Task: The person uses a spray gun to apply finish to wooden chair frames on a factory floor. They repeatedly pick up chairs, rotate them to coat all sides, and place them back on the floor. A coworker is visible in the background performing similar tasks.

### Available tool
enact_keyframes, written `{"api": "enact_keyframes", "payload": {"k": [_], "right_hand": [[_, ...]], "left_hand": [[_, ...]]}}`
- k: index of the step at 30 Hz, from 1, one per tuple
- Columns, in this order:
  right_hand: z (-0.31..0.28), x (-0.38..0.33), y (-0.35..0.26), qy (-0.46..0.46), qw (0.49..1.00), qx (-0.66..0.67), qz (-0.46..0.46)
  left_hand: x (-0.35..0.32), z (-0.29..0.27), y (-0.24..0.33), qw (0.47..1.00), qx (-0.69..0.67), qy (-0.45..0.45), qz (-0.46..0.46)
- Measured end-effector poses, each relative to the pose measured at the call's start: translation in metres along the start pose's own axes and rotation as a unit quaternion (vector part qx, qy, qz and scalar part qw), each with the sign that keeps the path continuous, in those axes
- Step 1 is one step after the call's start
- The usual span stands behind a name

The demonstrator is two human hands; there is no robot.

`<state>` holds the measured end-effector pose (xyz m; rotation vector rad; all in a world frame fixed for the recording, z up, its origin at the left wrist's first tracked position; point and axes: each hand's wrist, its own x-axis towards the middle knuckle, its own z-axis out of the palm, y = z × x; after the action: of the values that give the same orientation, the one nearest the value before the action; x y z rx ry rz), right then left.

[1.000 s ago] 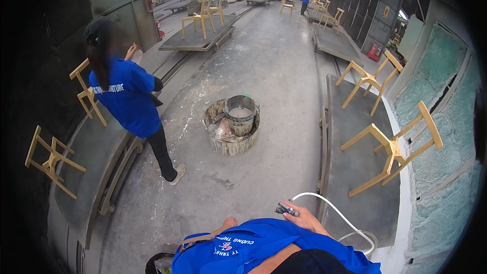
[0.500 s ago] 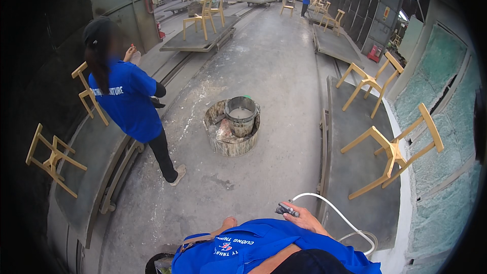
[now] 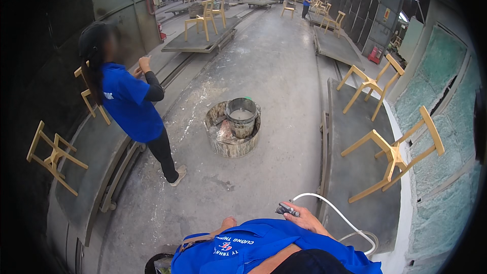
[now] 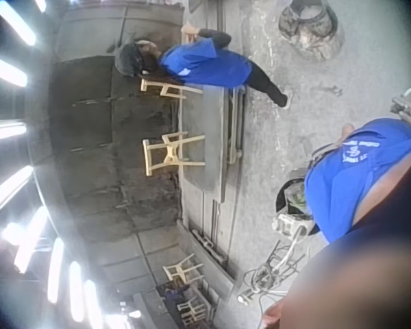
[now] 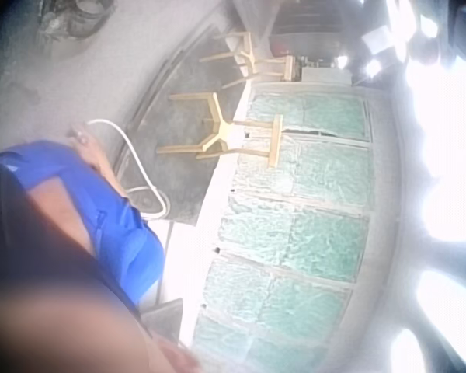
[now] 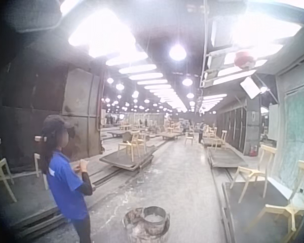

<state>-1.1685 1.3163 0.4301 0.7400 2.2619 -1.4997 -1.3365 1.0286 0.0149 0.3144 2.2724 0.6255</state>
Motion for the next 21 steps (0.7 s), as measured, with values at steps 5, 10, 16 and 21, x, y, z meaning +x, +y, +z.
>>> {"api": "enact_keyframes", "payload": {"k": [5, 10, 16, 21], "right_hand": [[-0.002, -0.001, -0.002, 0.001, 1.0, 0.007, 0.0], [-0.002, -0.001, -0.005, -0.002, 1.0, 0.009, 0.008], [-0.005, -0.001, -0.007, -0.003, 1.0, 0.017, 0.003], [-0.008, -0.003, -0.008, -0.001, 1.0, 0.01, -0.001]], "left_hand": [[0.0, -0.004, 0.003, 1.0, 0.006, -0.005, 0.014], [-0.003, -0.007, 0.005, 1.0, 0.022, -0.016, 0.012], [-0.004, -0.004, 0.006, 0.999, 0.01, -0.033, -0.016], [-0.004, 0.004, 0.007, 1.0, 0.005, 0.003, 0.011]]}}
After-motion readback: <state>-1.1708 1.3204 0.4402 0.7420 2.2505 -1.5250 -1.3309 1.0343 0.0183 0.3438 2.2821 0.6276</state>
